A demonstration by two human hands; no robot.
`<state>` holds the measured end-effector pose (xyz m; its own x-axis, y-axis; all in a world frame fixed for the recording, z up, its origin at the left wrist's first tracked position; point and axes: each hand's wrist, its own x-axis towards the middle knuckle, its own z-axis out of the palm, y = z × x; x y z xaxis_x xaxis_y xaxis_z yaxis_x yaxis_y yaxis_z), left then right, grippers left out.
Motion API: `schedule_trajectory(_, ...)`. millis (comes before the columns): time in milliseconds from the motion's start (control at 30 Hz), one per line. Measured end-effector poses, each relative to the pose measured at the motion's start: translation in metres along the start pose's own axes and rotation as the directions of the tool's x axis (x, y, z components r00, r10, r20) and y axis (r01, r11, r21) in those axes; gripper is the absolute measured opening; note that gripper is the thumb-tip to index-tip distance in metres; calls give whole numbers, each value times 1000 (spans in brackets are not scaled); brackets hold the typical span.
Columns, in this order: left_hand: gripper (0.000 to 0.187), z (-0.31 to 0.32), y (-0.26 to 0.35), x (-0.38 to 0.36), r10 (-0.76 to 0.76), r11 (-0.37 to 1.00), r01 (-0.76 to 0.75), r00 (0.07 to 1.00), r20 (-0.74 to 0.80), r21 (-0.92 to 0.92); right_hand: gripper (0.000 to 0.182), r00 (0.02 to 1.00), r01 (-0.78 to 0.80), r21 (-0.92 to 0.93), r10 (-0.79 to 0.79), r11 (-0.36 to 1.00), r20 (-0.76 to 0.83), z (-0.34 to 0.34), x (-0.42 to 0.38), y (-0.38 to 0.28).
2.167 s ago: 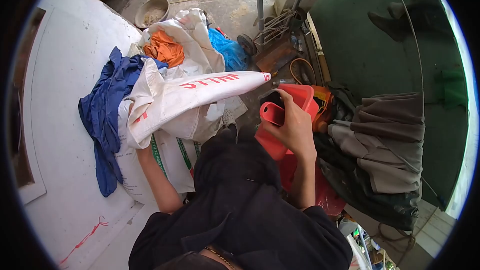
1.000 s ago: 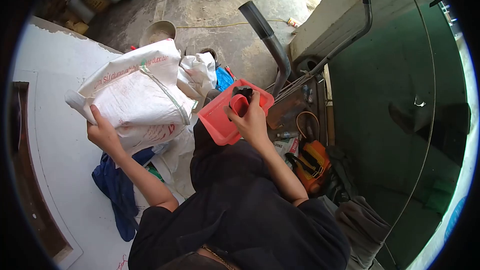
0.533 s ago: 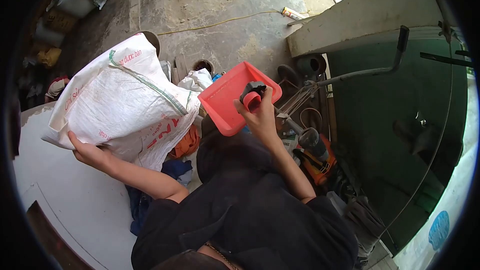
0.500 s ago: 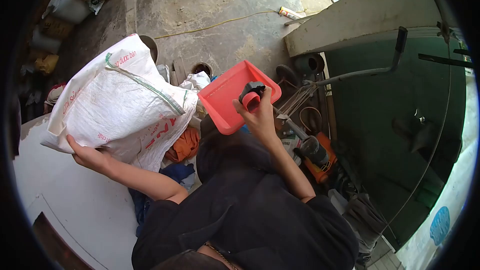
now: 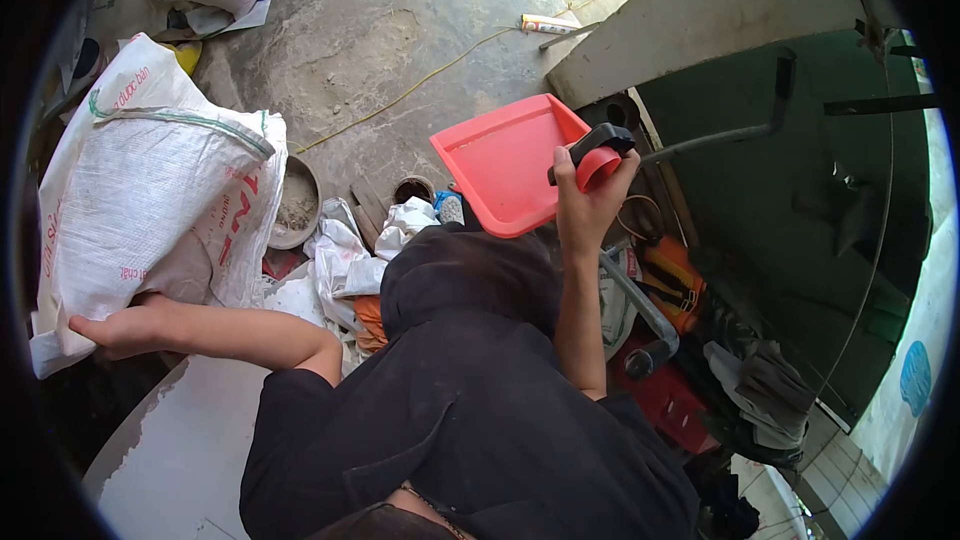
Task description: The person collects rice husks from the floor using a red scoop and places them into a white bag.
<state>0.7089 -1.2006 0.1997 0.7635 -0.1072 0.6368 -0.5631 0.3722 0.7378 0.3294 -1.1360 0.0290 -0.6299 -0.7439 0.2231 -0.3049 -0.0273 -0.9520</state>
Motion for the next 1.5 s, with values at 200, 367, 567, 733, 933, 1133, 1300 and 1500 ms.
schedule_trajectory(200,62,66,-26,16,54,994,-64,993,-105,-87,37,970,84,-45,-93,995,-225,9,64,-4)
schedule_trajectory(367,57,105,-69,35,43,997,-49,994,-105,-61,33,959,147,-63,-158,987,-235,52,133,8)
schedule_trajectory(567,57,190,-96,44,103,992,-94,988,-118,82,33,982,178,-61,-181,982,-53,159,249,21)
schedule_trajectory(733,56,214,-147,76,145,960,-70,953,-268,269,30,927,128,99,-155,987,340,307,314,-9)
schedule_trajectory(933,56,198,-192,96,236,891,-34,887,-397,453,34,759,201,243,-308,949,574,481,332,-36)
schedule_trajectory(1133,55,141,-201,103,362,823,5,766,-532,567,28,607,138,455,-439,880,663,581,279,-77)
schedule_trajectory(1300,55,143,-236,128,419,792,23,707,-570,610,31,568,-85,533,-398,842,720,659,273,-82)
schedule_trajectory(1500,54,156,-228,94,466,755,66,646,-605,652,31,509,-33,539,-450,842,734,672,291,-75)
